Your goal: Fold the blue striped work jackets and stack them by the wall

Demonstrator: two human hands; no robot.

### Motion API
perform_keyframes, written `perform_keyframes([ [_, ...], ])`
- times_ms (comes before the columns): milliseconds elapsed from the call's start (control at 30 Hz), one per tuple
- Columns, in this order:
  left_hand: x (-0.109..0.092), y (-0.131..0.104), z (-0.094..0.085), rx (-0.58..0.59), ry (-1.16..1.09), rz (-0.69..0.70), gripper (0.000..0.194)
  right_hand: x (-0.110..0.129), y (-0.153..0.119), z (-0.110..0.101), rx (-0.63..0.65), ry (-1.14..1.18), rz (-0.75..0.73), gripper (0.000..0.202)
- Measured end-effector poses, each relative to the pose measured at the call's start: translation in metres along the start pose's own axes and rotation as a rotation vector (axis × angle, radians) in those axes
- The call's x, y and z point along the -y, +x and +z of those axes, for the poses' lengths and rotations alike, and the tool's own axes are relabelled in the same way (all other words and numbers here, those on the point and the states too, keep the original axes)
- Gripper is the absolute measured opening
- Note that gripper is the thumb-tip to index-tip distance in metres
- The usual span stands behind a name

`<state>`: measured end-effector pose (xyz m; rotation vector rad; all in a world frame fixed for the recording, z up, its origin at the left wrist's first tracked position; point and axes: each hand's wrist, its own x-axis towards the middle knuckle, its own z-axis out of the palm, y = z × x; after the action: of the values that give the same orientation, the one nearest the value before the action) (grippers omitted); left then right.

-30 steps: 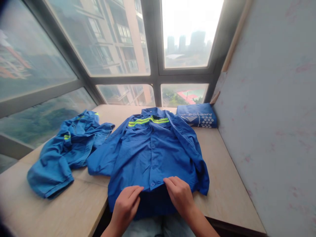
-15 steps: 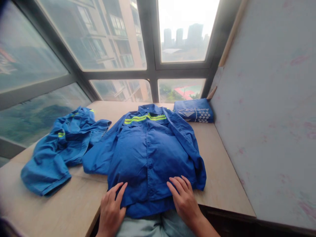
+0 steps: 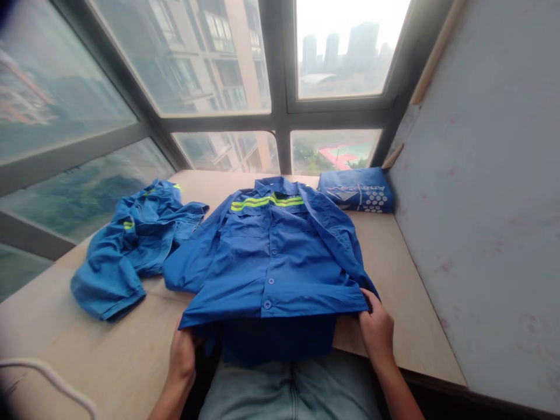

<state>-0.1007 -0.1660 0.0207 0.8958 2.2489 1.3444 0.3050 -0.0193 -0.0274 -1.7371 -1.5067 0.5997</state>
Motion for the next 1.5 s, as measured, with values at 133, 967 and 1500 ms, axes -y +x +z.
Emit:
perform_keyframes([
  [133, -0.007, -0.003, 0.007, -0.026, -0.142, -0.122, 0.061, 0.023, 0.018, -0.010, -0.052, 0.204, 0.025, 0.052],
  [967, -0.028, 0.039, -0.087, -0.040, 0.436, 0.014, 0.068, 0.025, 0.036, -0.052, -0.256, 0.013, 0.048, 0.048],
  [1500, -0.043, 0.042, -0.099, 0.504, 0.289, 0.025, 0.038, -0.009, 0.030, -0.056, 0.062, -0.493, -0.384, 0.055],
])
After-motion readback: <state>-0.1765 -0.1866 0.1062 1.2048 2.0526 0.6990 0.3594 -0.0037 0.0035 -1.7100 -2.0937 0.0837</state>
